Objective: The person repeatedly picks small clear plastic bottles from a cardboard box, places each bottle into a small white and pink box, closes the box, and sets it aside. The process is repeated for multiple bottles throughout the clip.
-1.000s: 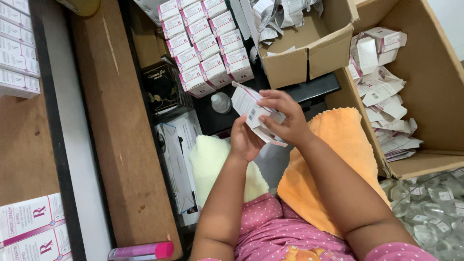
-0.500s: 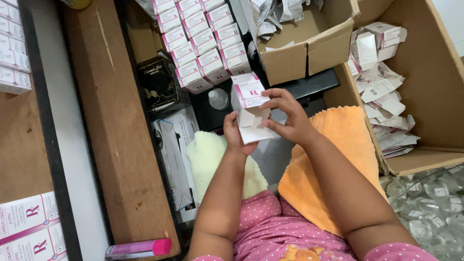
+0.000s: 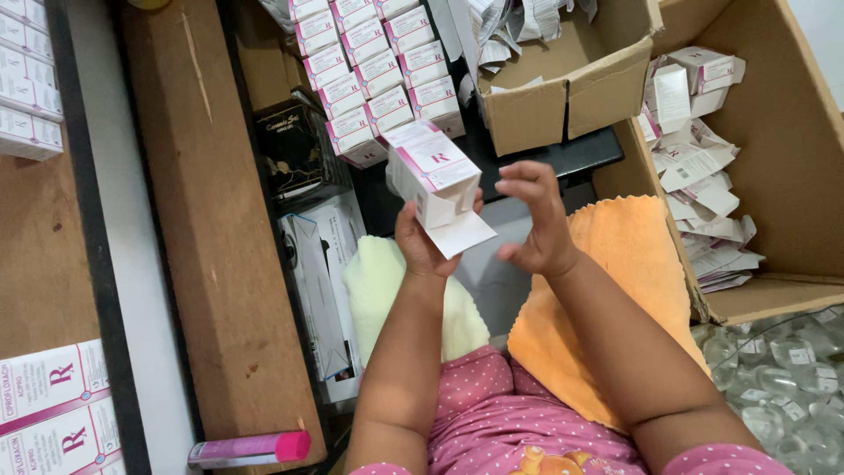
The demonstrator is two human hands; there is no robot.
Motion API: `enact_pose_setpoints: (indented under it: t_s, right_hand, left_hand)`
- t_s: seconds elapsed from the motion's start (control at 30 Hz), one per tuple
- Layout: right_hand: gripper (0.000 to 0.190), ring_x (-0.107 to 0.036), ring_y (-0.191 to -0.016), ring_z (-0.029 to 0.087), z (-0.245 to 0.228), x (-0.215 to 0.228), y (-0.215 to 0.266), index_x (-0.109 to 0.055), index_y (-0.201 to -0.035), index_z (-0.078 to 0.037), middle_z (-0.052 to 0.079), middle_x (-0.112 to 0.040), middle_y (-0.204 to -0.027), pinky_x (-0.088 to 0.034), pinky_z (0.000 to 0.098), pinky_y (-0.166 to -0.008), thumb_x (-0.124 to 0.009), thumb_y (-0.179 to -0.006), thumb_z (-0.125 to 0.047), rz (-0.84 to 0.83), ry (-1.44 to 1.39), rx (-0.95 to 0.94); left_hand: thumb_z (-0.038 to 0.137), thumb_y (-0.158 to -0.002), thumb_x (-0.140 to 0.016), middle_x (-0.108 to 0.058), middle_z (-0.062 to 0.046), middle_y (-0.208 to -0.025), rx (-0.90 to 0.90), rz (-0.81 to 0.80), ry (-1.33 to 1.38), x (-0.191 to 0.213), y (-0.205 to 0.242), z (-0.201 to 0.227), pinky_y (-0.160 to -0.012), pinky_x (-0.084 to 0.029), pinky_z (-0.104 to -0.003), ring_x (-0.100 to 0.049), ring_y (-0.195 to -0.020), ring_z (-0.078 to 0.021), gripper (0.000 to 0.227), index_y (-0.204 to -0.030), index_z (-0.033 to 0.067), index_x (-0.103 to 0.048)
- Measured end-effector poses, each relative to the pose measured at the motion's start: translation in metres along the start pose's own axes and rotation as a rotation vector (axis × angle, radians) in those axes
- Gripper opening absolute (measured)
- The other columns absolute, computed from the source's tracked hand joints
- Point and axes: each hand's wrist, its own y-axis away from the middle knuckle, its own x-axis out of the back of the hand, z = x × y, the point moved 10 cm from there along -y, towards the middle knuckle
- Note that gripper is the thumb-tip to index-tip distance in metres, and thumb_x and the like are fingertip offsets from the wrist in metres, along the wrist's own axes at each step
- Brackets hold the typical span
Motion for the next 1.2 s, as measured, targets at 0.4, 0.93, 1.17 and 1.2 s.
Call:
enact_pose_setpoints:
  t_s: [0.4, 0.93, 1.17, 1.2]
  right_hand:
    - [0.033, -0.062, -0.114, 0.034, -0.031, -0.01, -0.011, -0.07, -0.112, -0.011, 0.009, -0.061, -0.121, -0.053, 0.0485, -0.104, -0.086, -0.083, -0.008, 0.028, 0.272, 0.159]
    - [0.031, -0.06, -0.118, 0.031, -0.018, -0.005, -0.008, -0.066, -0.112, -0.009, 0.012, -0.058, -0.123, -0.054, 0.0438, -0.105, -0.076, -0.086, 0.005, 0.052, 0.087, 0.077]
    - [0.028, -0.066, -0.105, 0.026, -0.003, -0.006, -0.006, -0.067, -0.116, -0.007, 0.016, -0.062, -0.128, -0.056, 0.0357, -0.09, -0.065, -0.094, 0.01, 0.046, -0.02, -0.053]
    - [0.027, -0.065, -0.111, 0.03, -0.008, -0.006, -0.006, -0.066, -0.116, -0.006, 0.015, -0.063, -0.125, -0.055, 0.0381, -0.095, -0.066, -0.093, 0.009, 0.05, 0.014, 0.0]
  left_hand:
    - [0.049, -0.084, -0.076, -0.062, -0.012, -0.141, 0.059, -0.039, 0.009, 0.02, 0.001, -0.011, -0.105, -0.053, -0.046, -0.061, -0.128, -0.0316, 0.085, -0.153, 0.0093, -0.047]
    - [0.037, -0.08, -0.084, -0.055, -0.015, -0.147, 0.096, -0.197, -0.122, -0.004, 0.001, -0.005, -0.116, -0.044, -0.06, -0.055, -0.138, -0.0362, 0.09, -0.154, 0.01, -0.041]
    - [0.022, -0.083, -0.085, -0.056, -0.013, -0.143, 0.032, -0.132, -0.213, 0.003, -0.002, 0.002, -0.109, -0.052, -0.059, -0.057, -0.134, -0.0332, 0.091, -0.157, 0.015, -0.033]
    - [0.02, -0.083, -0.085, -0.056, -0.013, -0.144, 0.027, -0.137, -0.217, 0.003, -0.001, 0.001, -0.108, -0.053, -0.058, -0.058, -0.133, -0.033, 0.091, -0.158, 0.015, -0.032]
